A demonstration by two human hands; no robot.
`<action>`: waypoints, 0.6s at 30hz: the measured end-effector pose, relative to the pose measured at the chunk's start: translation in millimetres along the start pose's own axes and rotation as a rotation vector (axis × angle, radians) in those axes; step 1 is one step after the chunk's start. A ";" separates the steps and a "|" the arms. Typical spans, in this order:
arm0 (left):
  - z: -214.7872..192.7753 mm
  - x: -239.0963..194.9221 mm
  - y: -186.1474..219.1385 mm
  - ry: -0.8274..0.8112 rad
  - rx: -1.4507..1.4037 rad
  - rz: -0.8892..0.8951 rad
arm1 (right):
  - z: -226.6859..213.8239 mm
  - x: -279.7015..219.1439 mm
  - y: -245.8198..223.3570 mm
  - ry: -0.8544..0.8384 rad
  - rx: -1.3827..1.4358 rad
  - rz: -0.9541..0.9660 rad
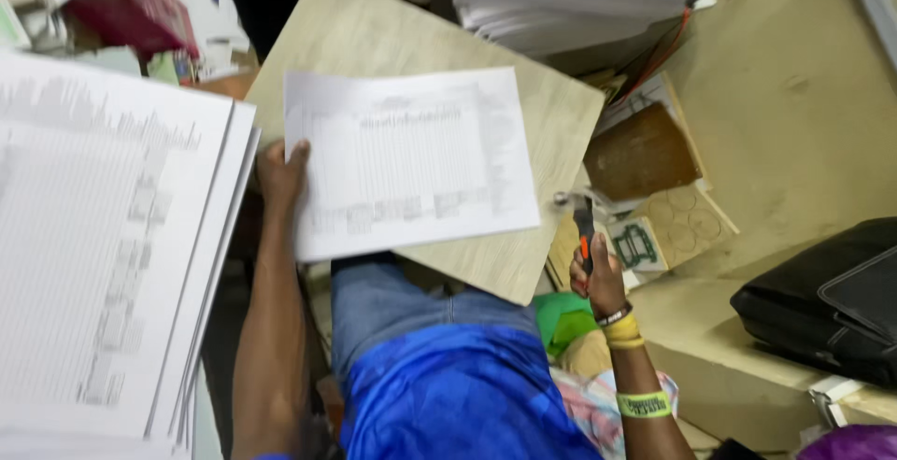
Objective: The person repeatedly takes a sheet of paper from a stack, places it on a small table on their lap, and taps it with a hammer. After tapping, the person removes the sheet and repeats the process with the next sheet.
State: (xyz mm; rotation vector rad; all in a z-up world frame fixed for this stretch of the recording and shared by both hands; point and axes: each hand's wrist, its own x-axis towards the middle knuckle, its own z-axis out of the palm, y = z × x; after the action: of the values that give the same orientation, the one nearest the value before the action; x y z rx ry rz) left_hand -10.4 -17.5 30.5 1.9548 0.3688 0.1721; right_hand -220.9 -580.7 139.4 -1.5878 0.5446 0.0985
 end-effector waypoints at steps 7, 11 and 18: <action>-66.2 -110.2 197.5 0.279 -0.042 0.338 | -6.4 -4.5 15.1 0.154 0.248 -0.013; -193.5 -164.8 252.3 0.524 -0.040 0.386 | -5.9 -0.2 21.5 0.194 0.369 0.060; -371.6 -231.4 64.0 0.935 -0.174 0.094 | 18.7 -1.3 16.0 0.181 0.412 0.113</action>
State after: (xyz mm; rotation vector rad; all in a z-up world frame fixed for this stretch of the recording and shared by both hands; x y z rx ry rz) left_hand -323.7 204.8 249.9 1.6122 0.8268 1.1528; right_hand -223.5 -562.3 123.2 -1.1693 0.7442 -0.0705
